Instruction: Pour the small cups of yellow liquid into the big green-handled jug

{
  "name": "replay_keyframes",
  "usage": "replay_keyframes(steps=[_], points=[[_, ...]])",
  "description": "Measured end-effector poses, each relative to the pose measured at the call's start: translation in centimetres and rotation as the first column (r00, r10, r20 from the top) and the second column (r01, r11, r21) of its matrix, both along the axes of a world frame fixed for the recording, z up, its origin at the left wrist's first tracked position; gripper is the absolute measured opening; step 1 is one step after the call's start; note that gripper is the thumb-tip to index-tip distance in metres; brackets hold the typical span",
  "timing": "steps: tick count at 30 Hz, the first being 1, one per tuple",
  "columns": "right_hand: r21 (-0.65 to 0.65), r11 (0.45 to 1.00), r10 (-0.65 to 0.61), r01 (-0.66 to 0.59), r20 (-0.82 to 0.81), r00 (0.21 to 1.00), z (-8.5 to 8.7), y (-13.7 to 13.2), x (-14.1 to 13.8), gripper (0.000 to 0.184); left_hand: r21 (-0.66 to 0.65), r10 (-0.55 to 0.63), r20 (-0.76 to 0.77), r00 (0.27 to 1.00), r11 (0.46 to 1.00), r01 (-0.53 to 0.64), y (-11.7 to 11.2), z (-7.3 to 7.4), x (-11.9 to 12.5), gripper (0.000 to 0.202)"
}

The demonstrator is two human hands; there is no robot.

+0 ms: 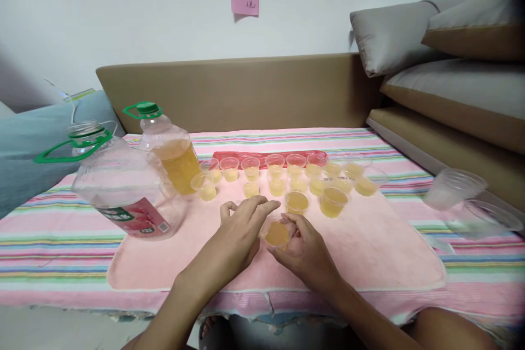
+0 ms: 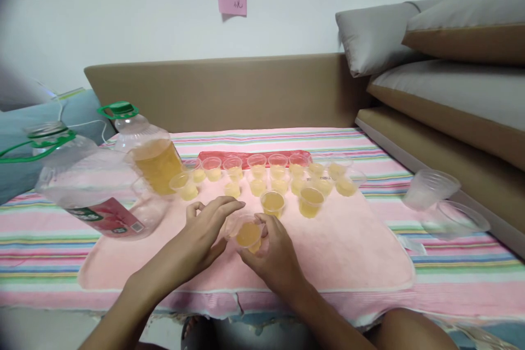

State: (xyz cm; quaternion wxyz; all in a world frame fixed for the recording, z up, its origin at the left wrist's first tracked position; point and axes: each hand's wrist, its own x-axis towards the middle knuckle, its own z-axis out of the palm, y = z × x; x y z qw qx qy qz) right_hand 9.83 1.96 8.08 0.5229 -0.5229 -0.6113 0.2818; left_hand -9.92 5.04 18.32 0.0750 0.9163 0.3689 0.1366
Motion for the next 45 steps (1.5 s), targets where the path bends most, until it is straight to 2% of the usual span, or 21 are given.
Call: replay_keyframes(steps=[7,17,30,45], points=[[0.003,1.0,0.018,-0.018,0.0,1.0,0.2,0.0,0.1,0.052,0.017,-0.019,-0.078,0.997,1.0,0.021,0.3,1.1,0.5,0.081],[-0.02,1.0,0.016,-0.016,-0.004,1.0,-0.2,0.2,-0.1,0.053,0.029,-0.038,-0.104,0.994,0.999,0.041,0.4,2.2,1.3,0.081],[-0.04,0.999,0.021,-0.022,-0.021,1.0,0.1,0.2,-0.3,0.054,0.089,-0.078,-0.193,0.978,0.991,0.096,0.8,2.7,2.3,0.083],[0.016,1.0,0.019,-0.019,0.005,1.0,-0.3,0.2,-0.5,0.05,0.068,-0.148,-0.222,0.964,0.984,0.167,0.7,3.3,2.8,0.08]])
